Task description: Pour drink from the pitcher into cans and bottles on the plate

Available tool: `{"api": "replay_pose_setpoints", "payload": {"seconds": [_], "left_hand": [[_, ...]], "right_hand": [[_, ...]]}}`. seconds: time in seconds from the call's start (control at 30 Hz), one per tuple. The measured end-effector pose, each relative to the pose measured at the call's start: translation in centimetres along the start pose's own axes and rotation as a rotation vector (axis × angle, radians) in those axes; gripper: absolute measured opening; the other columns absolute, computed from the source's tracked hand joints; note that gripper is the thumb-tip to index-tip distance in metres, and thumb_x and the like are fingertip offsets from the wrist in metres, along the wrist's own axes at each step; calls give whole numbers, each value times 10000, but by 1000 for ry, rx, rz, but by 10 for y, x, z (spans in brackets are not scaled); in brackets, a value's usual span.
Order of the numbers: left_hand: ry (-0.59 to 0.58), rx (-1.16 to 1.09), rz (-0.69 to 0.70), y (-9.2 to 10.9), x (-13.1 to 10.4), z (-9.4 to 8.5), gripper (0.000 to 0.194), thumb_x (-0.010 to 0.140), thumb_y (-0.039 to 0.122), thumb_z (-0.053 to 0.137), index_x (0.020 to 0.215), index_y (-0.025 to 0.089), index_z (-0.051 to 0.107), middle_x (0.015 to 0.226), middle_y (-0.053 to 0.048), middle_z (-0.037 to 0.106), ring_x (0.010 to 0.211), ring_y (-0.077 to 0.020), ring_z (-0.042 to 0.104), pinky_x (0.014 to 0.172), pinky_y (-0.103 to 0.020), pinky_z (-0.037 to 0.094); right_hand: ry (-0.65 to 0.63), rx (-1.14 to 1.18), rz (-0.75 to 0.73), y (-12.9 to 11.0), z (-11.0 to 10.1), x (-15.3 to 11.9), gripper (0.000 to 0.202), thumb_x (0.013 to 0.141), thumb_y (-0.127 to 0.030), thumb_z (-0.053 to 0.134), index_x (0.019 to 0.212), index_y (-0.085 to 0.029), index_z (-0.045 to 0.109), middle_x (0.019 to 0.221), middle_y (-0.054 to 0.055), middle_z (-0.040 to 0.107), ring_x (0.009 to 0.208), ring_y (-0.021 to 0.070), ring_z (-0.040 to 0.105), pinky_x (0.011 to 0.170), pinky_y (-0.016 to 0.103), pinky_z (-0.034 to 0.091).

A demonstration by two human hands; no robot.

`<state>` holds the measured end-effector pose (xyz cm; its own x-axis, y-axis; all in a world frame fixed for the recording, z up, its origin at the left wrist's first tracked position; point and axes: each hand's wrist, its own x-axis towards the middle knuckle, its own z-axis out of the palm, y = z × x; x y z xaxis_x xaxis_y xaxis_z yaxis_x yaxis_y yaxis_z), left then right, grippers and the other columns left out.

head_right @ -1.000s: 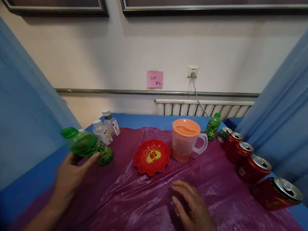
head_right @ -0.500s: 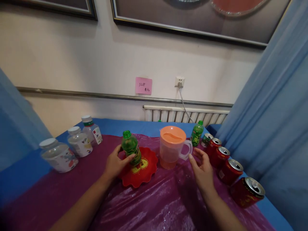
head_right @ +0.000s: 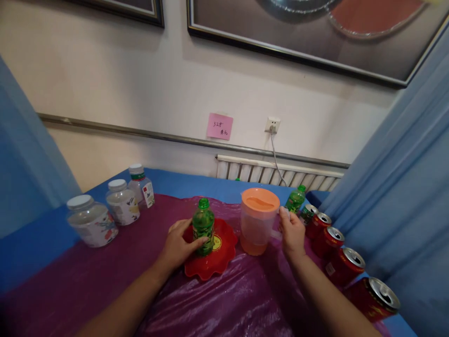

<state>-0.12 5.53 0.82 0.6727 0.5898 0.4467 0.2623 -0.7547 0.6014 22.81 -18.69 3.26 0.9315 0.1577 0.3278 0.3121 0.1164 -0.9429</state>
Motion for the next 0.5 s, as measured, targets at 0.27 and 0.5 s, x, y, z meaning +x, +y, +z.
{"api": "replay_pose_setpoints", "payload": {"seconds": [0.27, 0.5], "left_hand": [[10, -2, 40, -2, -5, 6, 611, 683, 516, 803, 1201, 216, 681, 1112, -85, 685, 1088, -310, 599, 1006, -484, 440], [-28, -55, 61, 7, -8, 1, 580, 689, 474, 800, 1204, 239, 672, 1105, -79, 696, 1089, -311, 590, 993, -483, 432]], "right_hand": [[-143, -135, -108, -66, -4, 46, 545, 732, -648, 752, 566, -217, 461, 491, -81, 364, 472, 89, 303, 441, 239, 233], [-340, -257, -218, -136, 7, 65, 504, 706, -627, 784, 569, -219, 522, 502, -63, 392, 478, 98, 320, 457, 252, 254]]}}
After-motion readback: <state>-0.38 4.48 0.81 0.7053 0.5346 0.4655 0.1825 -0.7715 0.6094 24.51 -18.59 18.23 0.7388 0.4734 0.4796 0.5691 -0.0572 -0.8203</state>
